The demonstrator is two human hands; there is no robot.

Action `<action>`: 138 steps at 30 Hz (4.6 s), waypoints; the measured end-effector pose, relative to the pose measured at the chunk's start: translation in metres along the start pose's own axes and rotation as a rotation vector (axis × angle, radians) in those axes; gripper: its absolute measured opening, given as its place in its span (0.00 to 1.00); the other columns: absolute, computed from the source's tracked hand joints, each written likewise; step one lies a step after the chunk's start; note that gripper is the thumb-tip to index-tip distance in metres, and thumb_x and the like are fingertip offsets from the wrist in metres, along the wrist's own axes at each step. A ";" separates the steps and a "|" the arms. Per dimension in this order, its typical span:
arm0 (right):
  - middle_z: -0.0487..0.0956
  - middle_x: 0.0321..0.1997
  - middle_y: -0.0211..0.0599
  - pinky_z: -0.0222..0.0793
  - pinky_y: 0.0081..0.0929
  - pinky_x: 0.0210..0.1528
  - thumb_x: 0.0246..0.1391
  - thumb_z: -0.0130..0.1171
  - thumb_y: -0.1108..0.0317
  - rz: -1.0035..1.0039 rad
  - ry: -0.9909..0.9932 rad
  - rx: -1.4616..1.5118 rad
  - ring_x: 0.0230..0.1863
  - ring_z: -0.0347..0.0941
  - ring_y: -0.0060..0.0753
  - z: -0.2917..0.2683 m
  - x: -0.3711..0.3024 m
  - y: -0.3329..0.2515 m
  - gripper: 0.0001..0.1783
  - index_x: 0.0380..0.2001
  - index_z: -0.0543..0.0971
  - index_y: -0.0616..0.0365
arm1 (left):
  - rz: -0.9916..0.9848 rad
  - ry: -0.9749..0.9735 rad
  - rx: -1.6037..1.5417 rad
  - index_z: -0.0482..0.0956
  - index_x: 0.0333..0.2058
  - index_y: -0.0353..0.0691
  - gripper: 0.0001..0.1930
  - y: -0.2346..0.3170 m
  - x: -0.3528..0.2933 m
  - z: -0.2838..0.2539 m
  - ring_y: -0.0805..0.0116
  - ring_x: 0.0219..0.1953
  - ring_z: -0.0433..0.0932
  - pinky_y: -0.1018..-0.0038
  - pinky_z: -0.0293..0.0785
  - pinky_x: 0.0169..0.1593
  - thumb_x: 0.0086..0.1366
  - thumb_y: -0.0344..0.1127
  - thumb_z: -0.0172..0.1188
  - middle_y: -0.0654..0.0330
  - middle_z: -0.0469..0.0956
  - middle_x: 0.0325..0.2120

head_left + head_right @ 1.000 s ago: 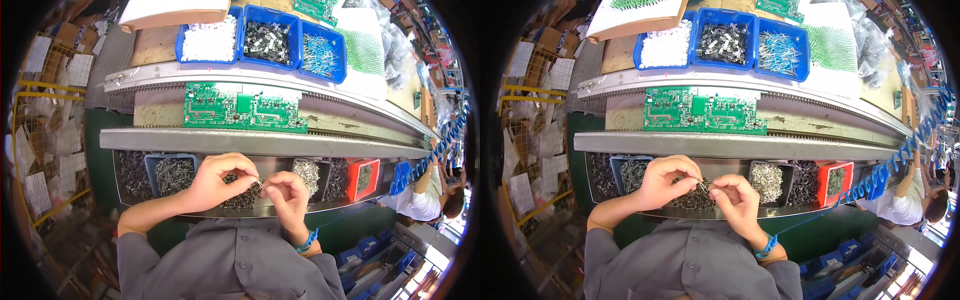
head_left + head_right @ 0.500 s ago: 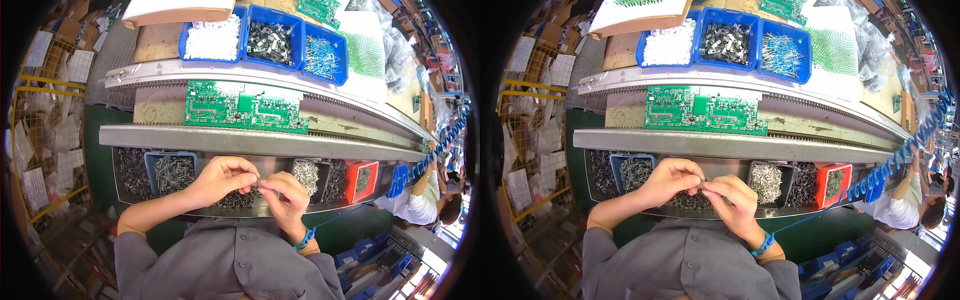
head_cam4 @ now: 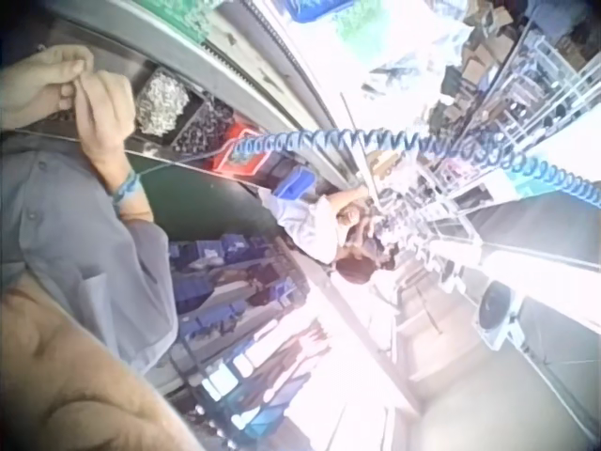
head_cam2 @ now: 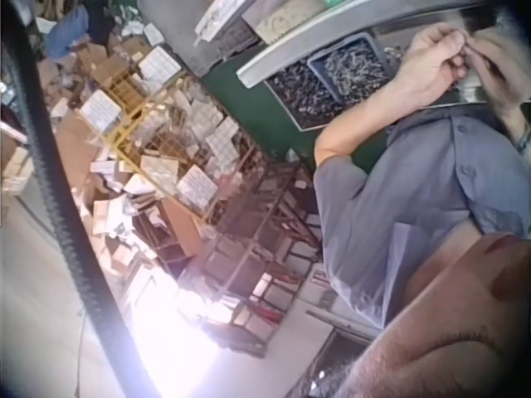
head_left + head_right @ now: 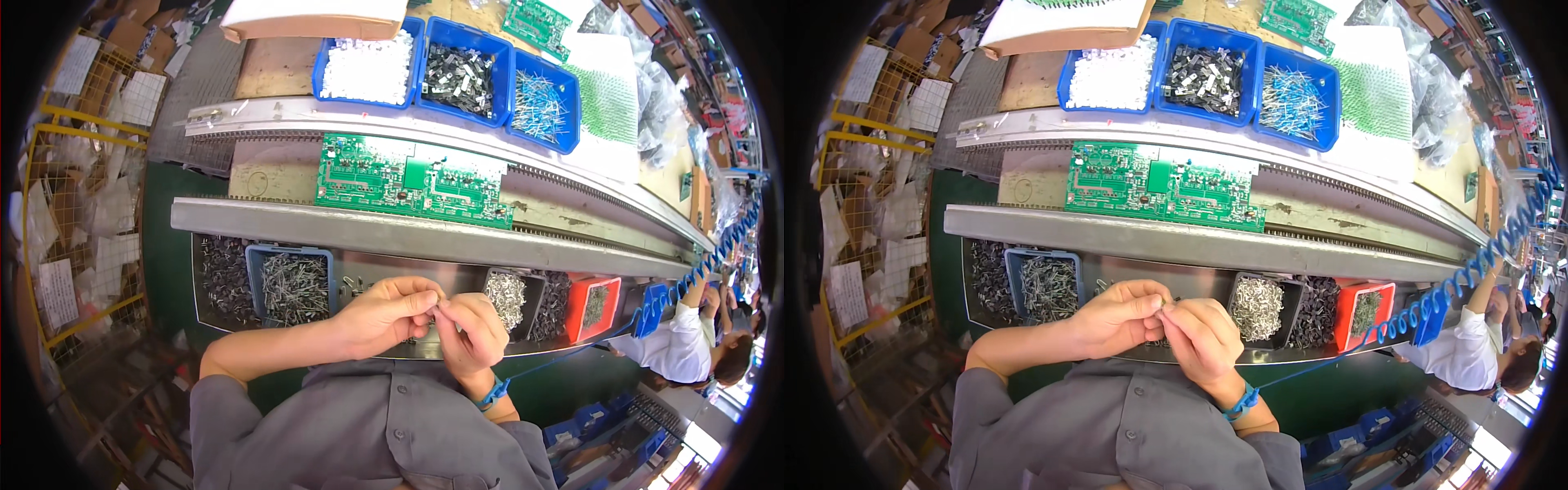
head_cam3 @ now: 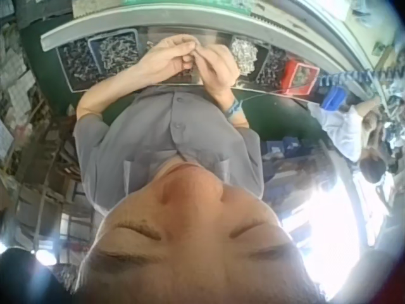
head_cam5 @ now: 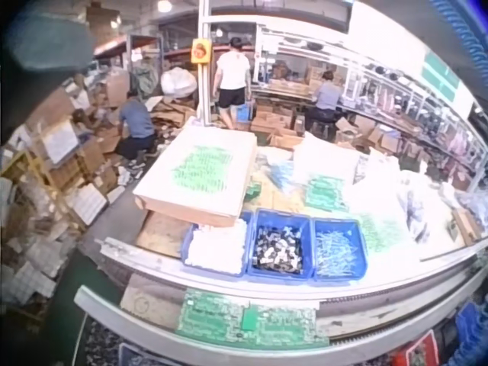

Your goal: The person assembles circuit boards on an assembly line by picking electronic components from bins and inserting them into the boards by hand, moving the boards along the conveyor track, and rearranging the component bins.

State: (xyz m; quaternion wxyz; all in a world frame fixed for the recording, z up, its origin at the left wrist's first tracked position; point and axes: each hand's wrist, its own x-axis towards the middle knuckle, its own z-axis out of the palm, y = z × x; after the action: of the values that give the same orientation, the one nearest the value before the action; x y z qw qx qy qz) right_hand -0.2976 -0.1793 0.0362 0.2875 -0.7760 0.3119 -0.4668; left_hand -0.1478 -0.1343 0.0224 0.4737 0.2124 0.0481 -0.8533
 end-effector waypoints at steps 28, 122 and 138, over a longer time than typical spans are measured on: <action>0.79 0.27 0.49 0.70 0.34 0.34 0.50 0.58 0.74 0.726 -0.044 -1.117 0.28 0.77 0.45 -0.286 -0.065 0.138 0.06 0.29 0.78 0.67 | 0.854 0.372 1.781 0.81 0.36 0.32 0.07 0.107 0.001 -0.025 0.67 0.33 0.80 0.76 0.75 0.37 0.59 0.23 0.60 0.56 0.80 0.33; 0.73 0.35 0.30 0.60 0.35 0.44 0.42 0.65 0.75 -0.028 -0.456 -0.446 0.42 0.67 0.38 -0.046 0.066 0.113 0.09 0.30 0.81 0.53 | 0.796 0.379 2.425 0.75 0.40 0.32 0.17 0.080 -0.011 -0.011 0.54 0.47 0.73 0.62 0.70 0.51 0.52 0.32 0.64 0.50 0.75 0.43; 0.73 0.34 0.27 0.59 0.35 0.43 0.40 0.66 0.75 -0.118 -0.467 -0.510 0.42 0.67 0.37 -0.047 0.069 0.109 0.10 0.30 0.81 0.52 | 0.801 0.393 2.425 0.75 0.41 0.32 0.17 0.079 -0.011 -0.011 0.54 0.47 0.73 0.62 0.69 0.51 0.52 0.31 0.65 0.51 0.75 0.43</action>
State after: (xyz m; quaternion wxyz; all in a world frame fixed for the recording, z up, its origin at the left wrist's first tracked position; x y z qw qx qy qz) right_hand -0.3382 -0.3079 0.0122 0.1205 -0.9253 0.2991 -0.1997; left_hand -0.0739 -0.1656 0.0259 0.1859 0.6249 -0.7508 -0.1059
